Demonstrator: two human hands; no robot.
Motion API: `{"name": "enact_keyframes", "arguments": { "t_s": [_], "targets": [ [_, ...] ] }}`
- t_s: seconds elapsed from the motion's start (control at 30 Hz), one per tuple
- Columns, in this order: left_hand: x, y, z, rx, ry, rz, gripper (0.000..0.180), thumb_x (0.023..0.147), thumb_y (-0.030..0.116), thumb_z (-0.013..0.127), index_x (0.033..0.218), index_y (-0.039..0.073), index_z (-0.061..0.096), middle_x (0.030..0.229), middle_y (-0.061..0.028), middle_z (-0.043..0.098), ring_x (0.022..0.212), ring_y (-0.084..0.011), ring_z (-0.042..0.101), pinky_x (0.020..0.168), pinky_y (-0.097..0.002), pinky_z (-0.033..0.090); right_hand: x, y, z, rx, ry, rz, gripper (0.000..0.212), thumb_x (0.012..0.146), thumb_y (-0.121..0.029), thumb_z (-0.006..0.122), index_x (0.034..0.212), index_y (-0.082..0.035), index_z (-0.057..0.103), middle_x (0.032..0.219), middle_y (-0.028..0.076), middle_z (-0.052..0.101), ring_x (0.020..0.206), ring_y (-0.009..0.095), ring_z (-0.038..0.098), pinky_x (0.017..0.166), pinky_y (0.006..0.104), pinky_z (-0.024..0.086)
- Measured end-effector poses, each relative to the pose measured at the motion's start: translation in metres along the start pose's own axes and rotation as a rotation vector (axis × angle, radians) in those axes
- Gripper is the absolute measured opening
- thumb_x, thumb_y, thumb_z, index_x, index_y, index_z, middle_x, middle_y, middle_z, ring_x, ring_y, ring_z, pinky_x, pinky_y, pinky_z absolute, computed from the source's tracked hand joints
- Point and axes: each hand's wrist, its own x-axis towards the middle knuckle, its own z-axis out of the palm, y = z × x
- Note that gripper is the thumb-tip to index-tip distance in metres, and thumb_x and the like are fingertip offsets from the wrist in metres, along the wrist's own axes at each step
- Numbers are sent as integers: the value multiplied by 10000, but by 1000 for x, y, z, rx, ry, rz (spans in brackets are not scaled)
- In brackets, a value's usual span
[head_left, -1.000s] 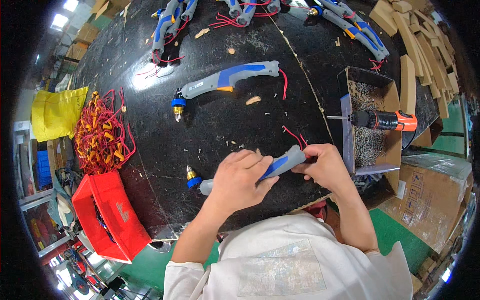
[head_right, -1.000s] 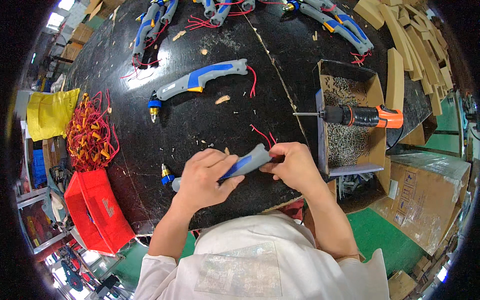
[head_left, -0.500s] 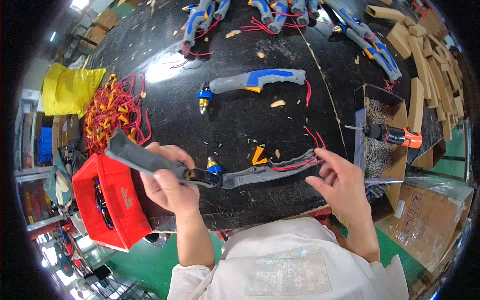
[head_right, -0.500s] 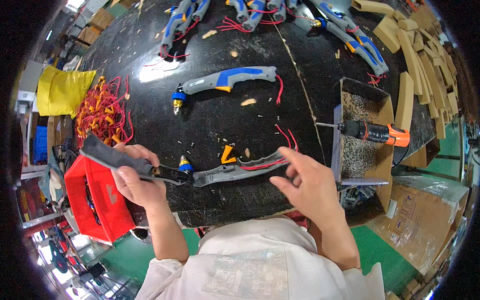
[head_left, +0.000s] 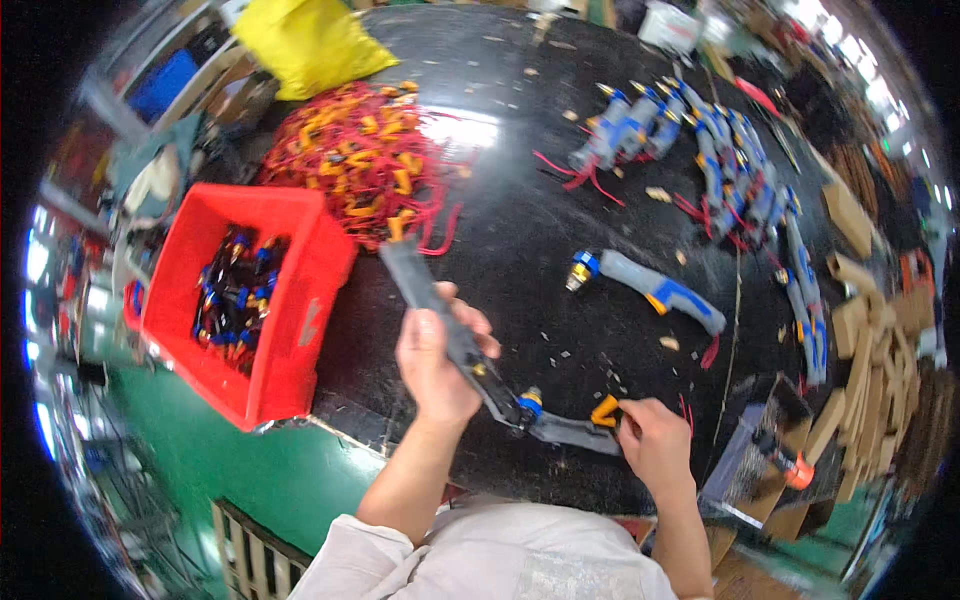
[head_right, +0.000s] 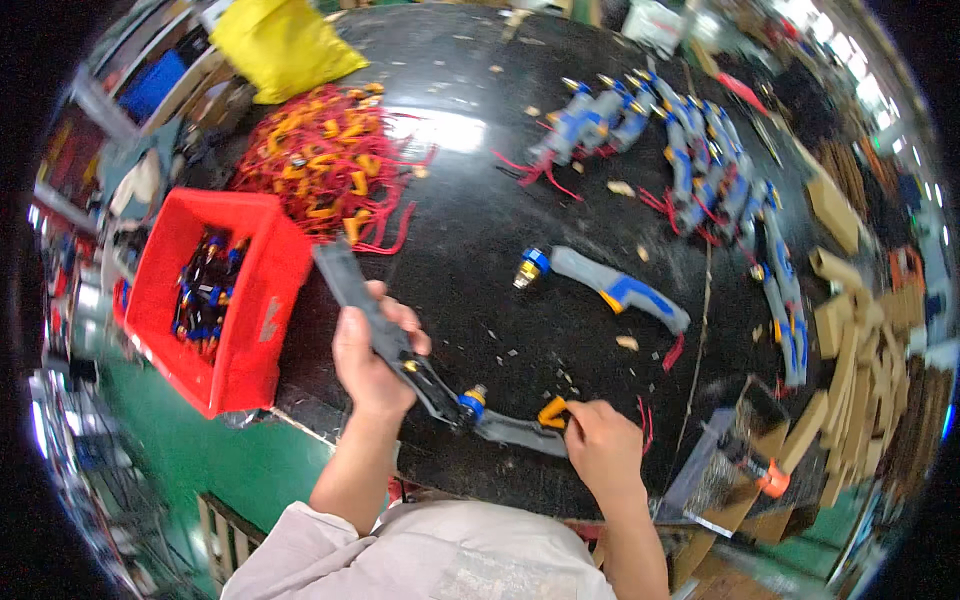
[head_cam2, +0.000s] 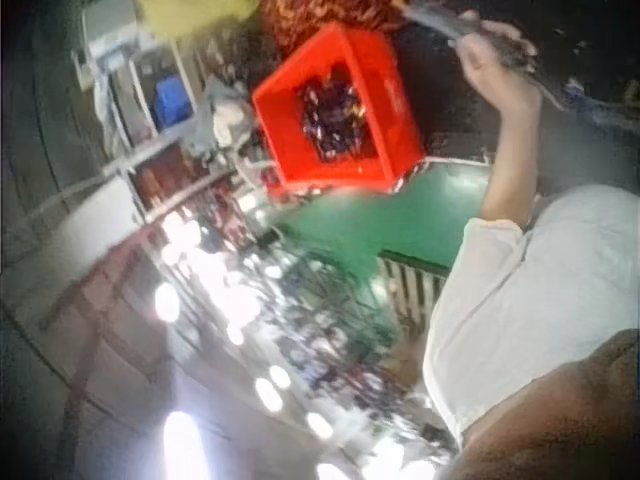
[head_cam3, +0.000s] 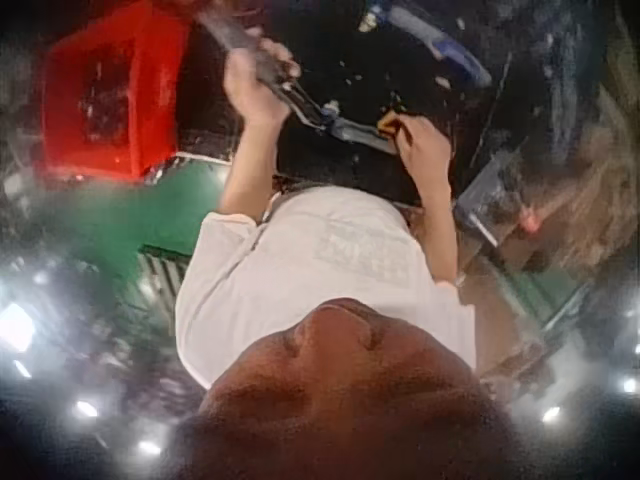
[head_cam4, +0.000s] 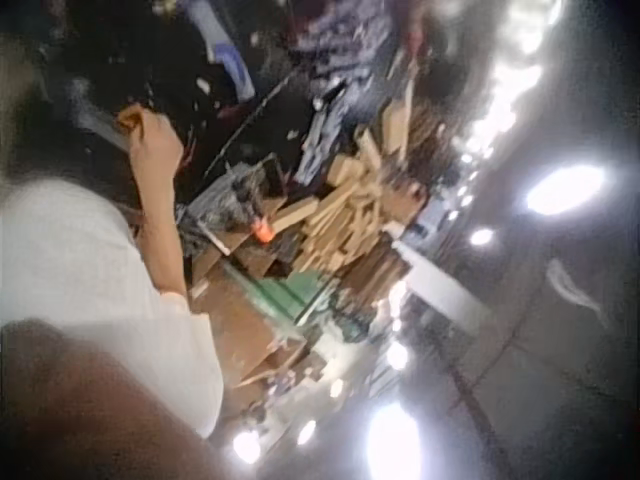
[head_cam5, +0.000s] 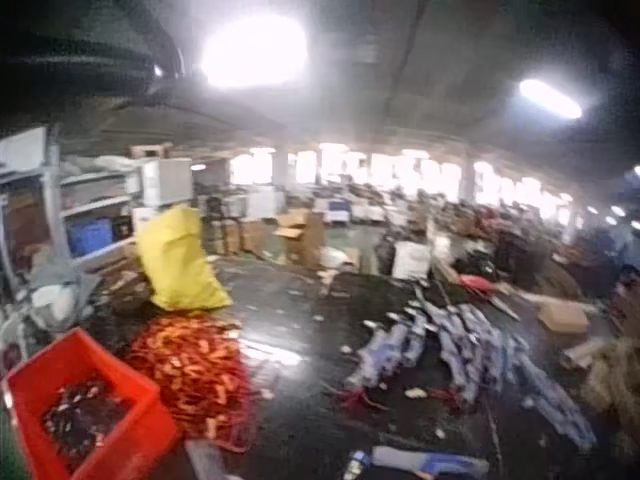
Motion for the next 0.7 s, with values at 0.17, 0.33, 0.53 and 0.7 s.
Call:
{"name": "enact_keyframes", "arguments": {
  "t_s": [0.17,0.33,0.53,0.7],
  "targets": [
    [1,-12,-9,-114,73,-96,502,1034,476,543,1280,39,520,908,-85,580,821,-208,623,583,-359,565,0,-13,-17,-146,-104,-57,291,811,-147,749,1088,-74,696,950,115,691,906,321,683,782,426,552],
    [23,-9,-22,-306,101,-120,453,1059,444,501,1283,51,532,911,-60,598,833,-182,638,598,-343,576,7,-12,-12,-204,-149,-88,303,838,-138,707,1122,-39,670,841,135,689,816,316,690,740,437,555],
    [34,-24,-42,-349,15,-129,457,1088,462,416,1324,79,497,960,-20,555,910,-160,590,664,-337,559,8,-10,-14,-184,-27,-127,292,834,-60,709,1126,-57,692,816,145,682,742,324,678,673,413,538],
    [31,-20,-31,-321,107,-206,479,1056,508,466,1274,85,522,890,-26,559,814,-174,599,608,-354,547,9,-14,-43,-119,65,-47,229,867,-49,719,1096,-61,728,823,140,706,697,297,667,656,389,535]
  ]
}}
